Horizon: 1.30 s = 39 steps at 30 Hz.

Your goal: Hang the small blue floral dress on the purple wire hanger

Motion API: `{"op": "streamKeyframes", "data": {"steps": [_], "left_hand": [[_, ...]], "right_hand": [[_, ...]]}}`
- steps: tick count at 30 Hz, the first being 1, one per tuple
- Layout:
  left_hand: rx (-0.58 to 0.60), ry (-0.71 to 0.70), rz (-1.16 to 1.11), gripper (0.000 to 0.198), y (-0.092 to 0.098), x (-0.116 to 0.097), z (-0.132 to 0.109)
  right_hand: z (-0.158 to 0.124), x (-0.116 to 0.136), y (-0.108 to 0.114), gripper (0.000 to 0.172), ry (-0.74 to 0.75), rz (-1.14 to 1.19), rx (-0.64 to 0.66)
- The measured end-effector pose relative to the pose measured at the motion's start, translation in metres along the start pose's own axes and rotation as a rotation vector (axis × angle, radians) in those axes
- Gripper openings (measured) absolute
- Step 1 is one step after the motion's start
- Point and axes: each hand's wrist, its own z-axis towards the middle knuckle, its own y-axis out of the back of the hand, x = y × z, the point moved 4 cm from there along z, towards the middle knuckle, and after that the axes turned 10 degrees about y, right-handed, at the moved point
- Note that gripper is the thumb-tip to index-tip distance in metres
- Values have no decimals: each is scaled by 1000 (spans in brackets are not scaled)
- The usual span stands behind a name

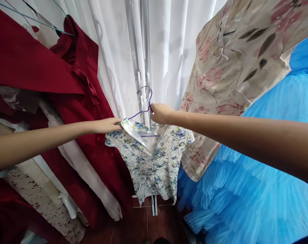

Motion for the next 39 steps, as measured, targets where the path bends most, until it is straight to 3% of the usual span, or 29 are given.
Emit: {"op": "streamKeyframes", "data": {"steps": [3,7,9,11,13,15,17,21,25,32,39], "left_hand": [[-185,-51,86,31,-1,-9,7],[-303,-107,144,32,-4,-1,-1],[-383,-132,184,32,-10,8,-13],[-553,-167,258,36,-18,15,-31],[-757,-223,314,46,-34,20,-52],[-904,-278,284,50,-58,26,-69],[-968,-299,181,43,-89,31,-76],[-927,-255,-121,31,-161,38,-60],[-827,-207,-361,28,-213,40,-37],[-737,-50,-510,32,-246,49,-16],[-680,-35,-581,34,-268,29,12]], "right_hand": [[-14,0,-11,41,71,8,-25],[-38,-4,-16,61,140,-28,-136],[-55,-3,-18,63,186,-60,-257],[-74,1,-30,51,244,-37,-348],[-91,6,-59,31,219,82,-340],[-103,10,-103,17,18,292,-251],[-108,19,-155,17,-187,455,-159],[-89,44,-233,27,-318,556,-109],[-66,47,-259,35,-419,614,-181],[-71,34,-272,40,-502,684,-237],[-70,24,-270,32,-543,591,-226]]}}
